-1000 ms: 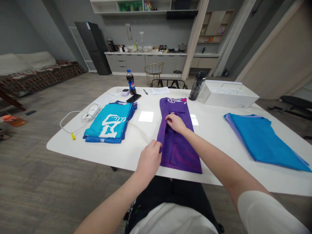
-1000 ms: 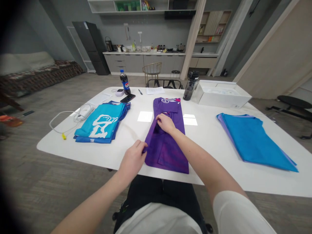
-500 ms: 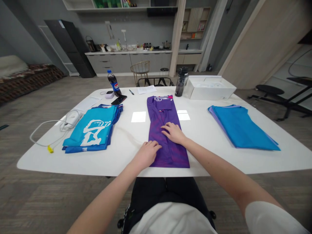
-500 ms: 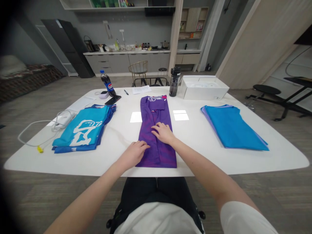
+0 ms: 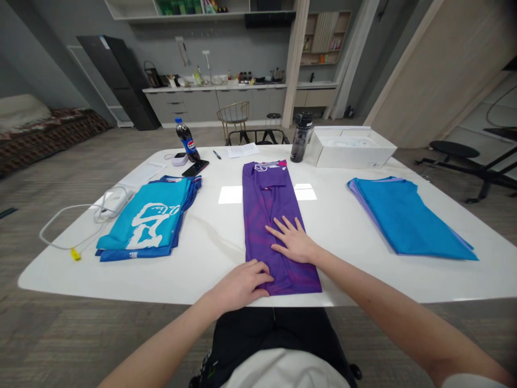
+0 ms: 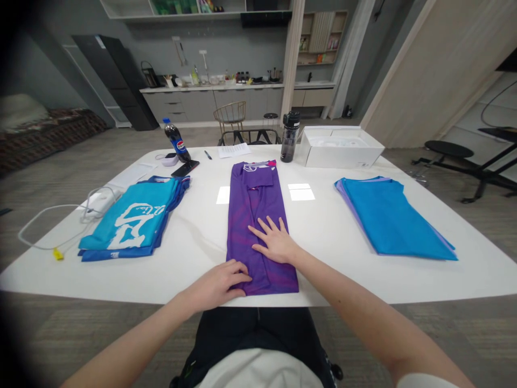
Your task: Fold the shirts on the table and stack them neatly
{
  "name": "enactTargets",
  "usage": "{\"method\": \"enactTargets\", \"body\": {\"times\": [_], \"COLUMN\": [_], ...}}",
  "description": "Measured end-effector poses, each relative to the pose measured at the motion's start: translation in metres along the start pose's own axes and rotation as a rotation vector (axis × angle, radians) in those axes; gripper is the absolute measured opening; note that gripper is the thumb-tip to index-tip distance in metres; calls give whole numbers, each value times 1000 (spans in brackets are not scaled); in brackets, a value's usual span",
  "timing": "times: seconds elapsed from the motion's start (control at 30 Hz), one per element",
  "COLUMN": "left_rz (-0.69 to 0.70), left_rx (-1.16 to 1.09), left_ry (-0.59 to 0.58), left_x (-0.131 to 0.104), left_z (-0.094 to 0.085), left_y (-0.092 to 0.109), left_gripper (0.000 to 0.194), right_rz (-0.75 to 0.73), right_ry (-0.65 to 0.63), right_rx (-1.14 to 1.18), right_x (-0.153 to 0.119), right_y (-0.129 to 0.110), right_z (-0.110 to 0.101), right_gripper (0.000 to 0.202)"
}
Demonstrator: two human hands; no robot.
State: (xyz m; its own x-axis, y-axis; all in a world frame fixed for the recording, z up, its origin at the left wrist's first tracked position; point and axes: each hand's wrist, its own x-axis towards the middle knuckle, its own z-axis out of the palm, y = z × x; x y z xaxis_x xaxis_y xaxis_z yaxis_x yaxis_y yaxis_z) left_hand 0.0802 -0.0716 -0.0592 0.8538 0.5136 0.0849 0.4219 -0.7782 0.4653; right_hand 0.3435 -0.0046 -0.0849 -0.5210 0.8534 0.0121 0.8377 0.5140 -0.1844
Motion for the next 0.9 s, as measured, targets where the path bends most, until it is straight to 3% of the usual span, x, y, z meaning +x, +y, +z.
{"method": "enactTargets", "body": {"times": [0.1, 0.23, 0.37, 0.53, 0.9], "left_rz": [-6, -15, -91, -191, -226], "left_rx": [-25, 74, 204, 326, 331], "left_ry": [44, 170, 167, 69, 78], "left_x": [10, 33, 54, 58, 54], "left_z": [-8, -19, -8, 11, 14], "left_y": [-11, -45, -69, -63, -47], "left_gripper": [28, 36, 55, 69, 76], "right_rz": [1, -4, -5, 4, 14], "right_ry": [3, 20, 25, 24, 31], "right_rx": [16, 28, 30, 22, -11], "right_x": [-1, 0, 0, -5, -12], "right_y": [1, 5, 10, 12, 9], "right_z": [-3, -5, 0, 4, 3], "right_gripper": [70, 63, 65, 72, 67]}}
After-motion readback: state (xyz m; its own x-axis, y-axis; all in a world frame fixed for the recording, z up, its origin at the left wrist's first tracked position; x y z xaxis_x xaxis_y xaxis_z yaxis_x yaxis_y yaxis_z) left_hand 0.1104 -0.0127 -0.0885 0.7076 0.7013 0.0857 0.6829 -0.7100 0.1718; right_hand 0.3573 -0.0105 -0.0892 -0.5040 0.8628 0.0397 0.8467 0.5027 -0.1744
